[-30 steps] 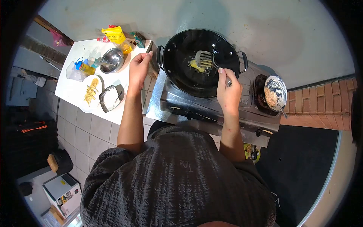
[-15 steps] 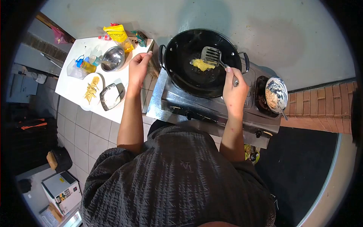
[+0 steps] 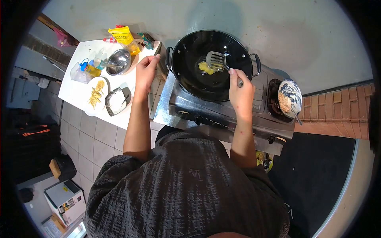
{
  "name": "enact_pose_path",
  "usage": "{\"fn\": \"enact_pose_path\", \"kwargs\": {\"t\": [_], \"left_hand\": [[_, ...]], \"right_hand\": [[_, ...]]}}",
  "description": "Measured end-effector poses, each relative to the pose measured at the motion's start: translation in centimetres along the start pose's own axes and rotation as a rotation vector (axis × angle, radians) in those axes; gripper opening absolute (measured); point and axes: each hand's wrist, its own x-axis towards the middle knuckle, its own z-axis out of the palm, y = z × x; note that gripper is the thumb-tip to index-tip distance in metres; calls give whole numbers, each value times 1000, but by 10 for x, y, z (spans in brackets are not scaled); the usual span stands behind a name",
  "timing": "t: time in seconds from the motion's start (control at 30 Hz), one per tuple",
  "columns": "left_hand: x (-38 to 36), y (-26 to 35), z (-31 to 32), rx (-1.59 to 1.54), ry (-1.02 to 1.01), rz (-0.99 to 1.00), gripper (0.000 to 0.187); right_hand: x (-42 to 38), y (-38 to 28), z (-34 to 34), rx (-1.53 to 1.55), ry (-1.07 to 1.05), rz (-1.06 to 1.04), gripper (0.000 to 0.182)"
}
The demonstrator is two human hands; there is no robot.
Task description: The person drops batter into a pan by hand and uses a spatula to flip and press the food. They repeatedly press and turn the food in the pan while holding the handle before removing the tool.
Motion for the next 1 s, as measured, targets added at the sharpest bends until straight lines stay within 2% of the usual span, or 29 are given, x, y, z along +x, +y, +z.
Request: {"fn": "enact_pose_path", "kwargs": {"t": [0.07, 0.13, 0.27, 0.3, 0.33, 0.4, 0.43, 0.6, 0.67, 0.73, 0.8, 0.87, 0.93, 1.0], "left_hand": [[1, 0, -1, 0, 12, 9, 23], [2, -2, -4, 14, 8, -9, 23], [2, -3, -4, 14, 12, -5, 23], [2, -3, -4, 20, 6, -7, 23], [3, -3, -4, 26, 3, -9, 24], [2, -2, -3, 24, 3, -10, 24], [1, -2, -3, 22, 1, -14, 24], [1, -3, -2, 22, -5, 9, 24], [1, -5, -3, 25, -10, 11, 24], [0, -4, -2, -8, -13, -7, 24], [0, -3, -4, -8, -9, 0, 23], [0, -2, -5, -10, -8, 6, 23], [1, -1, -6, 12, -5, -13, 23], [-1, 1, -5, 22, -1, -9, 23]], "right_hand": [[-1, -1, -2, 0, -10, -17, 20], [1, -5, -9, -57, -103, 162, 26], [2, -1, -4, -54, -3, 86, 21], [1, 2, 0, -25, 22, -17, 21], [1, 3, -2, -24, 24, -18, 21], [-1, 2, -7, -73, -99, 105, 26], [0, -1, -11, -20, -94, 155, 25], [3, -1, -7, -31, -16, 144, 23], [2, 1, -1, -26, 23, -87, 23], [2, -3, -8, -44, -18, -58, 22], [6, -8, -15, -120, -88, 163, 25], [8, -10, -12, -153, -100, 210, 24], [4, -8, 0, -41, 14, -24, 21], [3, -9, 8, 20, -32, -65, 23]]}}
